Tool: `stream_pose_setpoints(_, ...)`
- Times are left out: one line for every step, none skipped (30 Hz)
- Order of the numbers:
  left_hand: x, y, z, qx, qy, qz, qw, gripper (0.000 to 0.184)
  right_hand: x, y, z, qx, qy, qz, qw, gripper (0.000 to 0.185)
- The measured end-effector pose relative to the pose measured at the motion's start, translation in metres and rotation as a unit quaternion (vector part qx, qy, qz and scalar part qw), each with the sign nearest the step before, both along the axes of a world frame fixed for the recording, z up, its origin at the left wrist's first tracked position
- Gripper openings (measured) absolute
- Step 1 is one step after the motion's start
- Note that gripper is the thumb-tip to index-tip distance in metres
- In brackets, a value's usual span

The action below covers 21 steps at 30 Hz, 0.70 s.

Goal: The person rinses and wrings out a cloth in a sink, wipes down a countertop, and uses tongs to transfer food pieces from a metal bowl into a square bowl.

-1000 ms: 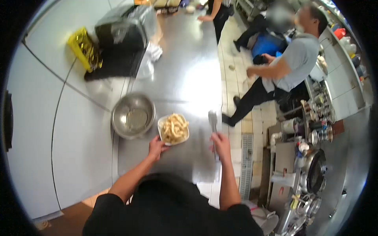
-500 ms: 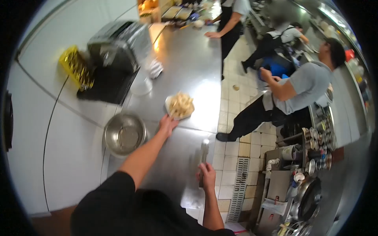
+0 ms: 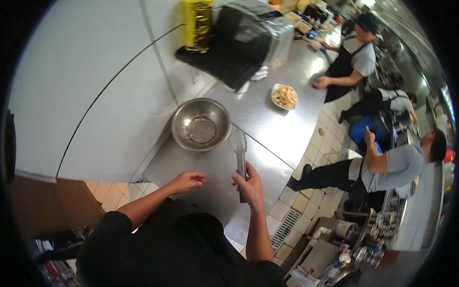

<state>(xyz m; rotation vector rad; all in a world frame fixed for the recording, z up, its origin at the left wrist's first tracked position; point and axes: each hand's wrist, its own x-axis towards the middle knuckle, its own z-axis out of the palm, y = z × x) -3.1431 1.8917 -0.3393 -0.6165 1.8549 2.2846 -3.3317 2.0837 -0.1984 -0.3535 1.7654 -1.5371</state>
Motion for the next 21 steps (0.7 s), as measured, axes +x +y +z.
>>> stream_pose_setpoints(0.029, -0.008, 0.011, 0.019, -0.043, 0.057, 0.997, 0.038, 0.005, -0.014, 0.006, 0.021, 0.012, 0.038, 0.999, 0.060)
stream_pose_setpoints(0.055, -0.014, 0.027, 0.039, -0.085, 0.115, 0.989, 0.037, 0.008, -0.028, 0.010, 0.041, 0.036, 0.060, 0.997, 0.063)
stream_pose_setpoints(0.079, -0.020, 0.031, 0.024, -0.079, 0.154, 0.985, 0.036, 0.010, -0.041, 0.012, 0.057, 0.058, 0.075, 0.994, 0.064)
stream_pose_setpoints(0.104, -0.025, 0.035, 0.008, -0.074, 0.198, 0.977, 0.036, 0.011, -0.054, 0.014, 0.070, 0.080, 0.096, 0.990, 0.065)
stream_pose_setpoints(0.127, -0.026, 0.036, -0.007, -0.072, 0.247, 0.966, 0.035, 0.013, -0.069, 0.014, 0.082, 0.102, 0.121, 0.984, 0.066)
stream_pose_setpoints(0.148, -0.024, 0.032, -0.053, -0.064, 0.279, 0.957, 0.035, 0.013, -0.081, 0.001, 0.070, 0.124, 0.123, 0.982, 0.068)
stream_pose_setpoints(0.170, -0.024, 0.023, -0.102, -0.060, 0.313, 0.942, 0.035, 0.011, -0.093, -0.009, 0.077, 0.144, 0.131, 0.978, 0.070)
stream_pose_setpoints(0.194, -0.024, 0.014, -0.152, -0.060, 0.347, 0.923, 0.035, 0.011, -0.103, -0.012, 0.096, 0.152, 0.134, 0.975, 0.072)
stream_pose_setpoints(0.217, -0.022, 0.007, -0.156, -0.071, 0.367, 0.914, 0.035, 0.010, -0.113, -0.018, 0.095, 0.158, 0.136, 0.973, 0.071)
stream_pose_setpoints(0.237, -0.017, 0.000, -0.160, -0.083, 0.387, 0.904, 0.035, 0.014, -0.124, -0.014, 0.095, 0.170, 0.136, 0.971, 0.069)
stream_pose_setpoints(0.261, -0.008, -0.007, -0.163, -0.096, 0.406, 0.894, 0.036, 0.027, -0.130, 0.002, 0.100, 0.179, 0.137, 0.969, 0.066)
stream_pose_setpoints(0.287, 0.000, -0.022, -0.167, -0.125, 0.412, 0.887, 0.039, 0.021, -0.136, -0.011, 0.104, 0.193, 0.145, 0.965, 0.065)
stream_pose_setpoints(0.314, 0.009, -0.027, -0.201, -0.174, 0.400, 0.877, 0.040, 0.024, -0.142, -0.012, 0.148, 0.216, 0.139, 0.955, 0.065)
stream_pose_setpoints(0.339, 0.018, -0.031, -0.231, -0.222, 0.382, 0.867, 0.041, 0.026, -0.146, -0.014, 0.152, 0.217, 0.140, 0.954, 0.065)
stream_pose_setpoints(0.362, 0.027, -0.037, -0.258, -0.270, 0.358, 0.856, 0.043, 0.021, -0.150, -0.034, 0.166, 0.233, 0.111, 0.952, 0.064)
stream_pose_setpoints(0.385, 0.038, -0.053, -0.254, -0.301, 0.351, 0.849, 0.044, 0.035, -0.154, -0.024, 0.180, 0.223, 0.094, 0.953, 0.064)
stream_pose_setpoints(0.411, 0.048, -0.075, -0.252, -0.329, 0.342, 0.843, 0.045, 0.030, -0.158, -0.032, 0.189, 0.212, 0.115, 0.952, 0.065)
stream_pose_setpoints(0.432, 0.057, -0.094, -0.250, -0.356, 0.329, 0.838, 0.046, 0.035, -0.161, -0.035, 0.202, 0.251, 0.102, 0.941, 0.062)
stream_pose_setpoints(0.455, 0.069, -0.110, -0.238, -0.360, 0.347, 0.833, 0.045, 0.039, -0.165, -0.037, 0.211, 0.257, 0.101, 0.938, 0.056)
stream_pose_setpoints(0.472, 0.077, -0.121, -0.227, -0.364, 0.360, 0.829, 0.045, 0.044, -0.169, -0.038, 0.210, 0.258, 0.106, 0.937, 0.051)
stream_pose_setpoints(0.486, 0.083, -0.113, -0.194, -0.381, 0.360, 0.829, 0.045, 0.048, -0.172, -0.039, 0.213, 0.257, 0.108, 0.936, 0.047)
